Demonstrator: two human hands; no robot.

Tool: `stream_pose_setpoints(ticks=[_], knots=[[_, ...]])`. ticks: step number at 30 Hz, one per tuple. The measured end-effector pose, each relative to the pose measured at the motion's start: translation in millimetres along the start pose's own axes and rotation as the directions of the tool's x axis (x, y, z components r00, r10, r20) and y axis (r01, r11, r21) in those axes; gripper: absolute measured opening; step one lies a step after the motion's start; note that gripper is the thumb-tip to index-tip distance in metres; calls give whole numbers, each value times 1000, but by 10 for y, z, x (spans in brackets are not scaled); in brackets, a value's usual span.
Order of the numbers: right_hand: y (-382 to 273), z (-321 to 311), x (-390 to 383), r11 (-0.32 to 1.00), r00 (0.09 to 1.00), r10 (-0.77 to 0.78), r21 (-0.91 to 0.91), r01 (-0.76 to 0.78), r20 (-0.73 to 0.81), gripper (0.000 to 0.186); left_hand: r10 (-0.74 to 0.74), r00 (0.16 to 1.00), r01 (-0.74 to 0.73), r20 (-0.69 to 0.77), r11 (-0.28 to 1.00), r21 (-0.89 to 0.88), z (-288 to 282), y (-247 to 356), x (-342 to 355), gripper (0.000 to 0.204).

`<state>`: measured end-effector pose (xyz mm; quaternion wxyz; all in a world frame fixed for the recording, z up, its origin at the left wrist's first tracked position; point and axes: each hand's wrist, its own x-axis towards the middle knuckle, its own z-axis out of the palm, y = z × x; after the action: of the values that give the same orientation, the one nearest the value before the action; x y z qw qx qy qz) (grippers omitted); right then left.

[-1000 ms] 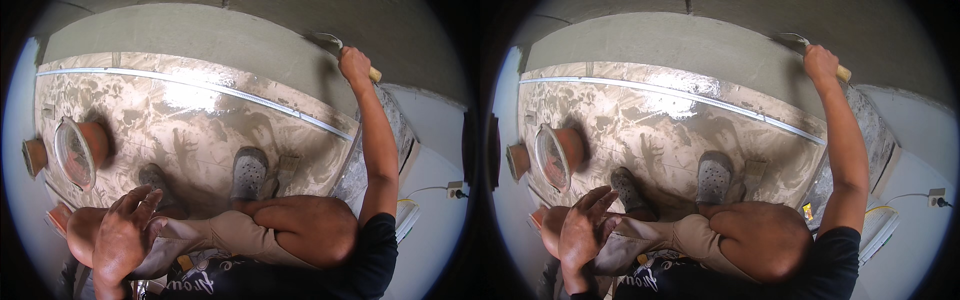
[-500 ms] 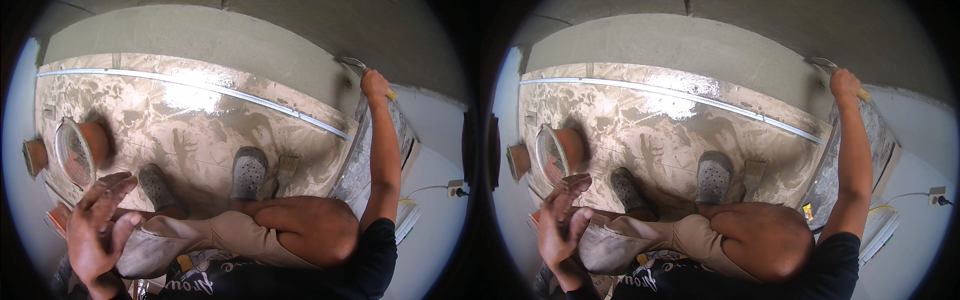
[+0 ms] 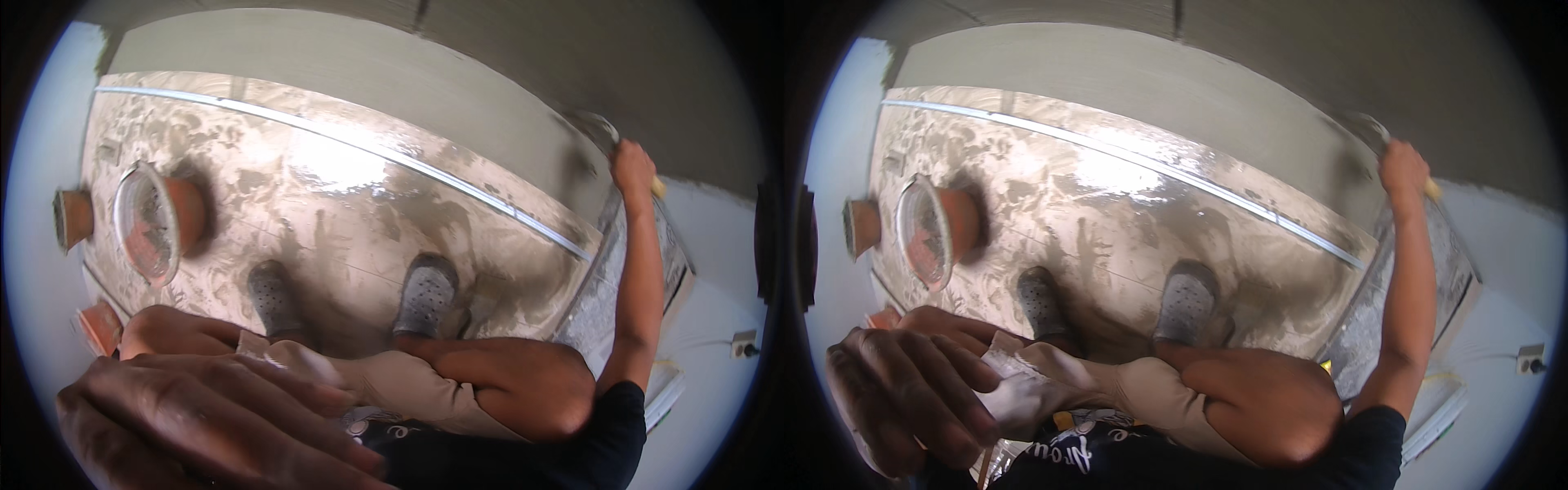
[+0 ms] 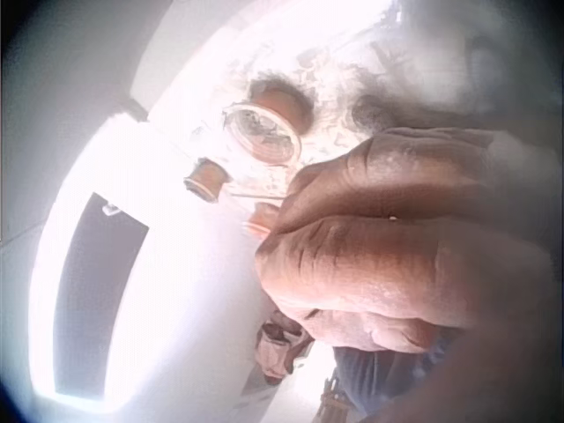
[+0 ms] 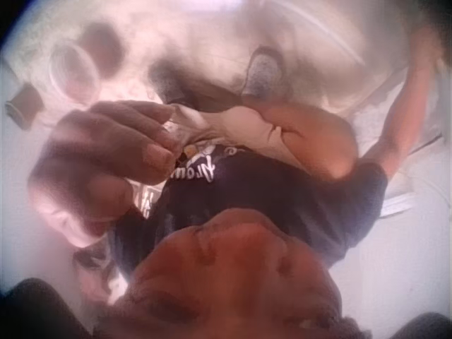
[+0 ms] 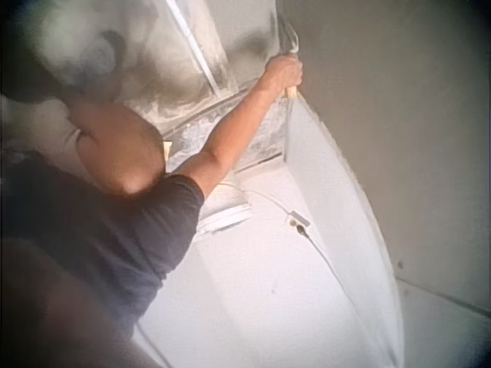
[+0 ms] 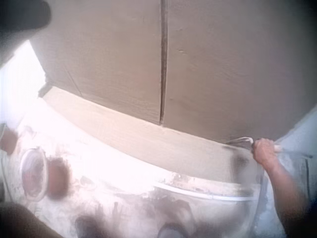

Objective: The person scoops plaster from a bucket and applies it to a wall using a trowel. They repeatedly smooth the surface and work along a metal trim line.

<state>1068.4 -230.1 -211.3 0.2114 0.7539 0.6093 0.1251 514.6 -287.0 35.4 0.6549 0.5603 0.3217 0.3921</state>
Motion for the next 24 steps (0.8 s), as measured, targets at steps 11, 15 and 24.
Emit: stream_pose_setpoints(ticks=[11,15,24], knots=[[-239,276,104,990,997,71,-122,-73,-25,32,246,969,-246,-21,957,-155,-240,270,-529,22],[-657,-209,169,953,911,-112,216,211,-397,26,289,956,-294,-57,947,-128,-367,452,-684,20],[-1336,-587,-70,669,935,-278,654,353,-220,34,432,736,-303,-520,899,317,-989,588,-1170,20]])
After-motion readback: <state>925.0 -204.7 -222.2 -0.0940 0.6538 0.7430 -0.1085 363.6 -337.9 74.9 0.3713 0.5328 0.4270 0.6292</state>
